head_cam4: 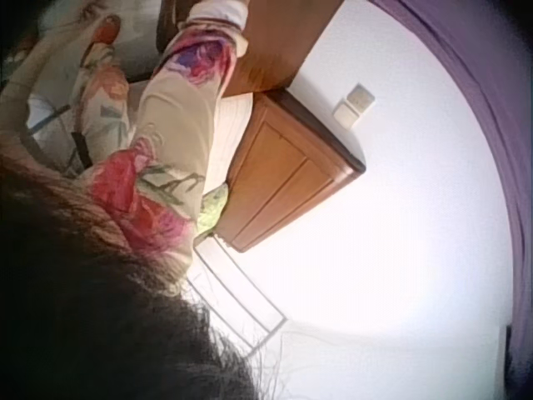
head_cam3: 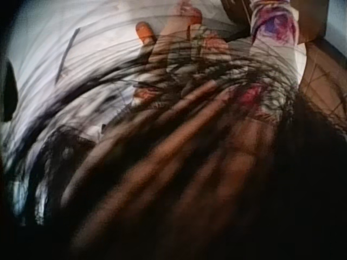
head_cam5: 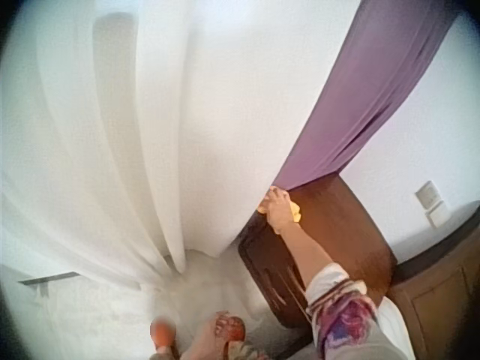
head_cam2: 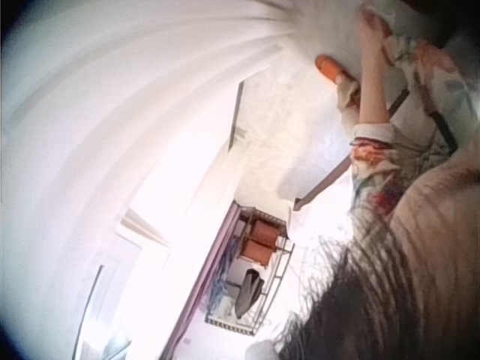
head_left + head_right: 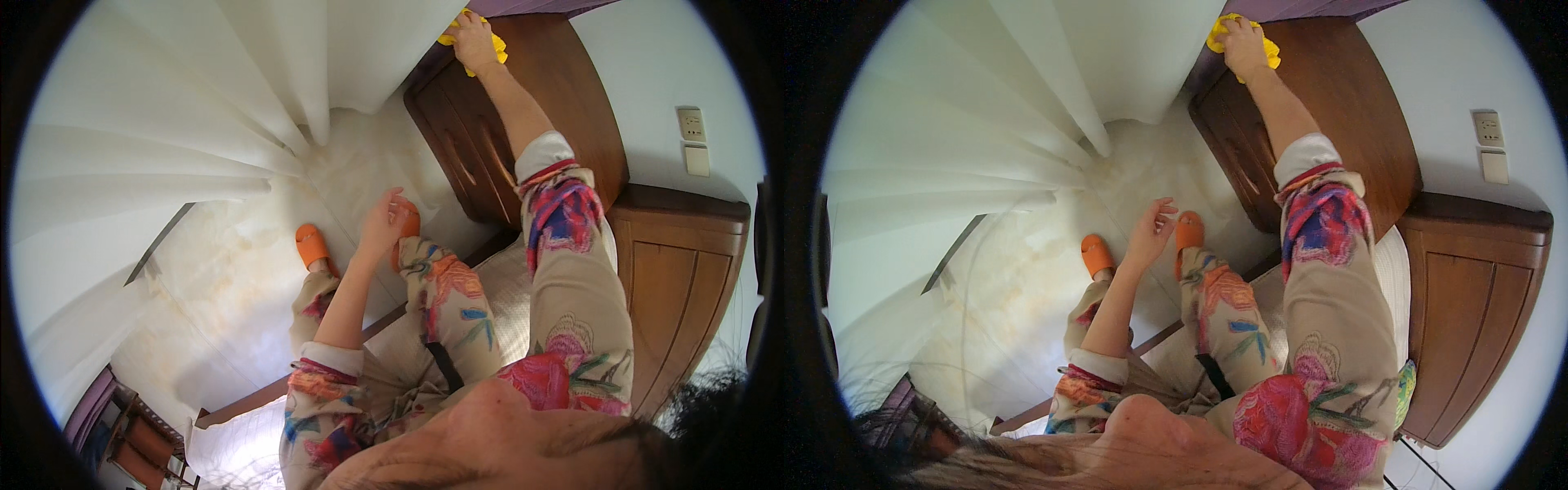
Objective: The person wipes the headboard, nightstand, window sill, and a wooden clothing rack using a yellow cloth. They also remove a hanger and a small bag from the rack, wipe the rack, and then spread a patterned blanket on the bed.
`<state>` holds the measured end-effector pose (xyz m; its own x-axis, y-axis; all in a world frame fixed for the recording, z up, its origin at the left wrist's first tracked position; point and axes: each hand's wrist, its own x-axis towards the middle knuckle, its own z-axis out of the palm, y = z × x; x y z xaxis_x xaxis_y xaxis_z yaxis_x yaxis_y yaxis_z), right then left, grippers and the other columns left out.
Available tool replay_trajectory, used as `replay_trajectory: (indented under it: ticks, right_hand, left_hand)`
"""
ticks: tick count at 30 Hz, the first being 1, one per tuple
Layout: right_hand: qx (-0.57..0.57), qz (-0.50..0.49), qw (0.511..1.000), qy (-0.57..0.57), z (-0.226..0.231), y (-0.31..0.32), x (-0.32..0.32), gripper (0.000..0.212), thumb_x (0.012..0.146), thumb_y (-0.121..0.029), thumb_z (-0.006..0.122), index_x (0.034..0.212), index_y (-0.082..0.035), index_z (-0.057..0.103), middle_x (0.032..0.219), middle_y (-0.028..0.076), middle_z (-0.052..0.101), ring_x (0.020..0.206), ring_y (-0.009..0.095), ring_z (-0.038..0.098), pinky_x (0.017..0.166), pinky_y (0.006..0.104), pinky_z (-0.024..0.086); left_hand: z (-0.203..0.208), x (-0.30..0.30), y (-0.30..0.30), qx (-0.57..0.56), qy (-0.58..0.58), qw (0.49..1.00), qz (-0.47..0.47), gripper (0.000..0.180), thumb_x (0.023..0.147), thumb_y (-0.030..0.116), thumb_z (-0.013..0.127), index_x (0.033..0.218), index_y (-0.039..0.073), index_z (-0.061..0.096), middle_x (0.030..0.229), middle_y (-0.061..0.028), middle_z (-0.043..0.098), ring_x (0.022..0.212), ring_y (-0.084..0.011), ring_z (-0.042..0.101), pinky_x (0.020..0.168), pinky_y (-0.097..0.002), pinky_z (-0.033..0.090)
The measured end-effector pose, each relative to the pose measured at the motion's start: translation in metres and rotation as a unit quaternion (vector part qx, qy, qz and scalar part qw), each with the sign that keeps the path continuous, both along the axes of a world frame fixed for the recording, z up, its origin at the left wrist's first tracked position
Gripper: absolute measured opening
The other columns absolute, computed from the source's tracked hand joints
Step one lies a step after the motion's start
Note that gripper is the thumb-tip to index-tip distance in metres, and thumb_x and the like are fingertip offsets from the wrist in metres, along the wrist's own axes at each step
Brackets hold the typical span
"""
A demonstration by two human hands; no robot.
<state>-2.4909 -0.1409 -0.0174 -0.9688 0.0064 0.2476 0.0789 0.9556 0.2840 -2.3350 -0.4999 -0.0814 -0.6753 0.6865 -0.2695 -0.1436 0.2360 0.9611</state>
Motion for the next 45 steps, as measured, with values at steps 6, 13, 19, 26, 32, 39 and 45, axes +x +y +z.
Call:
replay_trajectory:
  ticks: [6, 13, 19, 26, 32, 39, 45]
  right_hand:
    - [-0.083, 0.092, 0.992, -0.032, 0.011, 0.003, 0.154, 0.037, 0.074, -0.001, 0.061, 0.108, -0.014, 0.065, 0.131, 0.008, 0.049, 0.118, 0.035, 0.044, 0.091, 0.0468, 0.040]
    - [-0.059, -0.071, 0.967, -0.239, 0.041, -0.051, 0.424, 0.037, 0.072, 0.000, 0.058, 0.107, -0.011, 0.067, 0.127, 0.007, 0.053, 0.120, 0.034, 0.041, 0.096, 0.0460, 0.036]
    - [-0.725, -0.230, 0.639, 0.114, 0.059, -0.112, 0.409, 0.029, 0.094, -0.014, 0.051, 0.122, -0.007, 0.056, 0.127, 0.009, 0.053, 0.116, 0.027, 0.051, 0.100, 0.0398, 0.041]
    - [-0.964, -0.173, 0.024, 0.202, 0.098, -0.198, 0.327, 0.037, 0.098, -0.027, 0.048, 0.126, -0.002, 0.052, 0.121, 0.012, 0.060, 0.106, 0.027, 0.060, 0.098, 0.0410, 0.046]
    - [-0.922, -0.255, 0.164, 0.240, 0.106, -0.203, 0.306, 0.037, 0.099, -0.024, 0.047, 0.130, -0.004, 0.050, 0.122, 0.011, 0.060, 0.109, 0.026, 0.059, 0.099, 0.0396, 0.045]
    - [-0.503, -0.027, 0.858, 0.101, 0.049, -0.251, 0.301, 0.046, 0.088, -0.004, 0.053, 0.133, -0.007, 0.048, 0.147, 0.017, 0.030, 0.127, 0.034, 0.041, 0.107, 0.0382, 0.033]
    - [-0.240, 0.039, 0.970, 0.002, 0.026, -0.193, 0.299, 0.041, 0.071, 0.004, 0.056, 0.109, -0.007, 0.067, 0.131, 0.009, 0.054, 0.117, 0.036, 0.048, 0.095, 0.0435, 0.042]
  left_hand:
    - [0.002, -0.011, 0.013, 0.058, -0.037, 0.997, 0.022, 0.042, 0.086, 0.001, 0.058, 0.126, 0.006, 0.049, 0.107, -0.0057, 0.063, 0.084, -0.0146, 0.058, 0.075, -0.0282, 0.048]
    - [0.019, 0.003, 0.008, 0.055, 0.066, 0.996, -0.005, 0.039, 0.084, 0.007, 0.058, 0.123, 0.008, 0.052, 0.103, -0.0072, 0.064, 0.080, -0.0181, 0.061, 0.072, -0.0316, 0.051]
    - [0.050, 0.013, -0.007, 0.091, -0.037, 0.995, -0.030, 0.041, 0.088, 0.015, 0.061, 0.127, 0.009, 0.050, 0.114, -0.0043, 0.062, 0.095, -0.0149, 0.058, 0.083, -0.0303, 0.046]
    - [0.102, 0.037, -0.007, 0.226, -0.277, 0.933, -0.052, 0.056, 0.093, 0.043, 0.055, 0.137, 0.010, 0.042, 0.125, -0.0030, 0.055, 0.112, -0.0159, 0.052, 0.096, -0.0333, 0.039]
    - [0.098, 0.028, 0.002, 0.273, -0.348, 0.896, -0.033, 0.055, 0.094, 0.042, 0.054, 0.135, 0.009, 0.042, 0.126, -0.0027, 0.052, 0.113, -0.0178, 0.051, 0.096, -0.0338, 0.040]
    - [0.080, 0.038, 0.015, 0.222, -0.497, 0.838, -0.036, 0.050, 0.099, 0.045, 0.039, 0.133, 0.009, 0.044, 0.122, -0.0061, 0.055, 0.111, -0.0178, 0.053, 0.096, -0.0324, 0.041]
    - [0.043, 0.028, 0.029, 0.075, -0.276, 0.958, -0.011, 0.054, 0.097, 0.050, 0.040, 0.127, 0.006, 0.049, 0.121, -0.0081, 0.057, 0.108, -0.0189, 0.055, 0.092, -0.0308, 0.042]
